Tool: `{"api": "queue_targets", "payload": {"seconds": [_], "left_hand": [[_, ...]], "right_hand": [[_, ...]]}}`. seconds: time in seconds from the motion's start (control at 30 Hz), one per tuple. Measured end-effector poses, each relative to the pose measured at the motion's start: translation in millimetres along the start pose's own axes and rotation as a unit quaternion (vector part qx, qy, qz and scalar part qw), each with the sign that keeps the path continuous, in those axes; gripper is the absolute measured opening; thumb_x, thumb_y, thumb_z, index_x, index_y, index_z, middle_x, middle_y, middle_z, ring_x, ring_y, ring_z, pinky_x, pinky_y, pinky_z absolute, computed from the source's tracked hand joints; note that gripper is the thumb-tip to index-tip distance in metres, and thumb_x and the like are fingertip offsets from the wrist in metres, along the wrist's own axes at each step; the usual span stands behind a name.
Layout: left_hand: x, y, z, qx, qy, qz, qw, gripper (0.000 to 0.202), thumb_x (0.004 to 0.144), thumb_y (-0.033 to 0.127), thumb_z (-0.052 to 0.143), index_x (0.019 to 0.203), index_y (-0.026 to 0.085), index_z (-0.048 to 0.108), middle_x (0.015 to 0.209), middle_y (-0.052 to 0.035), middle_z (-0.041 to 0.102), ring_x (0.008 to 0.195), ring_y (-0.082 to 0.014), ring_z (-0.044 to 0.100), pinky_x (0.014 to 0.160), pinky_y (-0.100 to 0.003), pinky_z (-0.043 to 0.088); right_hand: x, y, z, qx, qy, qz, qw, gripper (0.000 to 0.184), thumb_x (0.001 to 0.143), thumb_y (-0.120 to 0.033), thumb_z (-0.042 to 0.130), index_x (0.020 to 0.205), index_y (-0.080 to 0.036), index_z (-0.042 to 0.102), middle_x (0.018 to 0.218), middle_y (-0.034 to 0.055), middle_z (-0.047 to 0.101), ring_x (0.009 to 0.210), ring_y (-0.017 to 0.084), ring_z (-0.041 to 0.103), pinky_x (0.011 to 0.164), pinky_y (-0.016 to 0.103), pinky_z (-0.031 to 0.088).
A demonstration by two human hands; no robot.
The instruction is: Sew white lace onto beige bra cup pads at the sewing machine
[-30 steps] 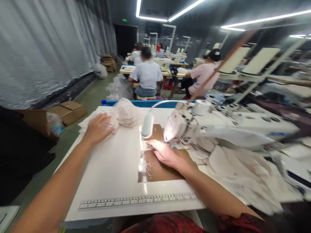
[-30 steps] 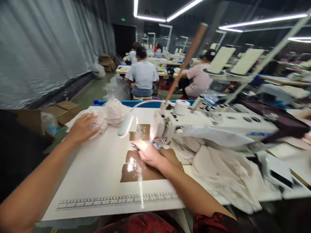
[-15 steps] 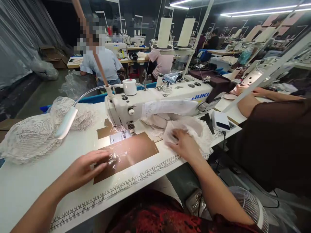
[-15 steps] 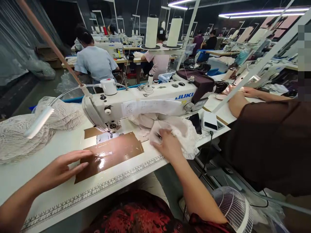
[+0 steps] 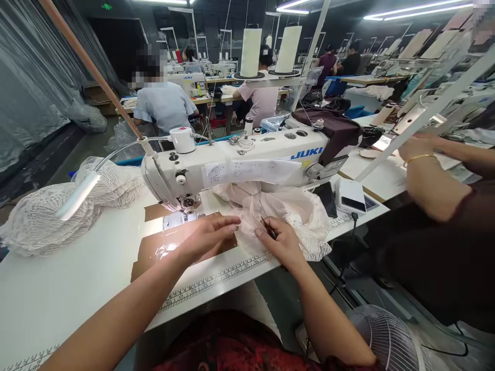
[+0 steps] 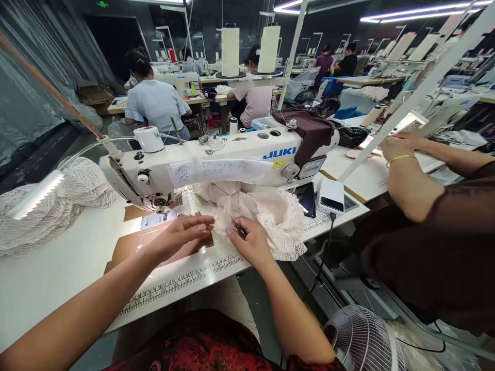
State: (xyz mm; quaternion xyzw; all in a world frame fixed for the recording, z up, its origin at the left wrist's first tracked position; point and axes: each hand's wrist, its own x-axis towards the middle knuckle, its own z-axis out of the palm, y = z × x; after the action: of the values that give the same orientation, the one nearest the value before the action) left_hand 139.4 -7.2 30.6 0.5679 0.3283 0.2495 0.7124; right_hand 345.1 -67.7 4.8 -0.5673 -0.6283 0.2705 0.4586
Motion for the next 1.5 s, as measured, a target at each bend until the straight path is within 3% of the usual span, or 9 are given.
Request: {"api": "queue_targets", "payload": {"seconds": [0.27, 0.43, 0.6, 0.7, 0.8, 0.9, 1.0, 1.17, 1.5], "left_hand": [[47, -1, 16.8, -0.195, 0.043, -0.049, 0.979, 0.031, 0.061, 0.030, 0.083, 0.082, 0.012, 0.068, 0.063, 0.0004, 0.063, 0.058, -0.0092, 0.056, 0.061, -0.021, 0.046], [-7, 19, 1.3, -0.142, -0.017, -0.056, 0.988, 0.029, 0.068, 0.038, 0.078, 0.074, 0.012, 0.067, 0.067, -0.0042, 0.066, 0.055, -0.0109, 0.057, 0.053, -0.021, 0.045], [-94, 22, -27.3, -0.146, -0.089, -0.016, 0.985, 0.030, 0.075, 0.043, 0.069, 0.068, 0.014, 0.067, 0.064, -0.0094, 0.069, 0.046, -0.0130, 0.056, 0.041, -0.021, 0.039], [-144, 18, -51.1, -0.147, 0.029, 0.066, 0.987, 0.028, 0.073, 0.043, 0.071, 0.064, 0.017, 0.066, 0.077, -0.0086, 0.073, 0.041, -0.0099, 0.050, 0.038, -0.021, 0.037], [-182, 16, -78.2, -0.040, 0.242, 0.146, 0.959, 0.023, 0.070, 0.042, 0.074, 0.070, 0.021, 0.068, 0.103, -0.0065, 0.071, 0.060, -0.0140, 0.060, 0.051, -0.025, 0.047], [-201, 12, -98.7, 0.101, 0.381, 0.082, 0.915, 0.026, 0.075, 0.041, 0.071, 0.092, 0.021, 0.071, 0.114, -0.0085, 0.067, 0.089, -0.0225, 0.063, 0.070, -0.030, 0.052], [-201, 0, -106.5, 0.132, 0.312, -0.018, 0.941, 0.043, 0.076, 0.041, 0.071, 0.112, 0.019, 0.066, 0.116, -0.0089, 0.066, 0.105, -0.0265, 0.060, 0.085, -0.034, 0.050], [-191, -21, -102.0, 0.093, 0.177, 0.012, 0.980, 0.044, 0.075, 0.038, 0.071, 0.112, 0.016, 0.064, 0.106, -0.0069, 0.067, 0.105, -0.0232, 0.060, 0.089, -0.032, 0.047], [-194, -27, -106.6, 0.124, 0.079, 0.047, 0.988, 0.043, 0.081, 0.033, 0.065, 0.121, 0.018, 0.060, 0.112, -0.0077, 0.066, 0.105, -0.0216, 0.061, 0.090, -0.031, 0.048]], "right_hand": [[2, -7, 0, 0.257, -0.183, -0.056, 0.947, 0.024, 0.079, -0.043, 0.063, 0.076, -0.019, 0.058, 0.089, 0.0046, 0.060, 0.084, 0.018, 0.055, 0.077, 0.031, 0.044], [-3, 13, -2, 0.307, -0.120, 0.038, 0.943, 0.038, 0.082, -0.055, 0.054, 0.093, -0.019, 0.059, 0.084, 0.0033, 0.057, 0.049, 0.007, 0.034, 0.045, 0.023, 0.028], [-5, 21, 5, 0.357, -0.120, 0.040, 0.925, 0.039, 0.089, -0.054, 0.044, 0.102, -0.020, 0.059, 0.085, 0.0028, 0.057, 0.044, 0.005, 0.028, 0.041, 0.023, 0.019], [-4, 18, 13, 0.361, -0.129, 0.064, 0.921, 0.043, 0.091, -0.055, 0.038, 0.104, -0.021, 0.061, 0.081, 0.0017, 0.055, 0.044, 0.005, 0.028, 0.040, 0.023, 0.016], [-2, 8, 28, 0.335, -0.155, 0.096, 0.924, 0.044, 0.091, -0.054, 0.039, 0.107, -0.021, 0.063, 0.078, 0.0014, 0.053, 0.044, 0.006, 0.028, 0.039, 0.022, 0.016], [2, -14, 50, 0.264, -0.218, 0.110, 0.933, 0.043, 0.088, -0.051, 0.048, 0.114, -0.021, 0.065, 0.077, 0.0023, 0.054, 0.049, 0.008, 0.036, 0.041, 0.022, 0.023], [5, -45, 82, 0.178, -0.310, 0.078, 0.931, 0.041, 0.086, -0.048, 0.055, 0.117, -0.023, 0.066, 0.079, 0.0039, 0.058, 0.064, 0.013, 0.049, 0.049, 0.023, 0.036], [9, -87, 139, 0.139, -0.414, 0.054, 0.898, 0.043, 0.085, -0.048, 0.055, 0.116, -0.020, 0.067, 0.078, 0.0033, 0.062, 0.065, 0.013, 0.052, 0.053, 0.023, 0.039], [8, -106, 182, 0.198, -0.433, 0.045, 0.878, 0.031, 0.084, -0.045, 0.059, 0.092, -0.019, 0.073, 0.066, -0.0009, 0.056, 0.063, 0.011, 0.050, 0.059, 0.024, 0.042]]}}
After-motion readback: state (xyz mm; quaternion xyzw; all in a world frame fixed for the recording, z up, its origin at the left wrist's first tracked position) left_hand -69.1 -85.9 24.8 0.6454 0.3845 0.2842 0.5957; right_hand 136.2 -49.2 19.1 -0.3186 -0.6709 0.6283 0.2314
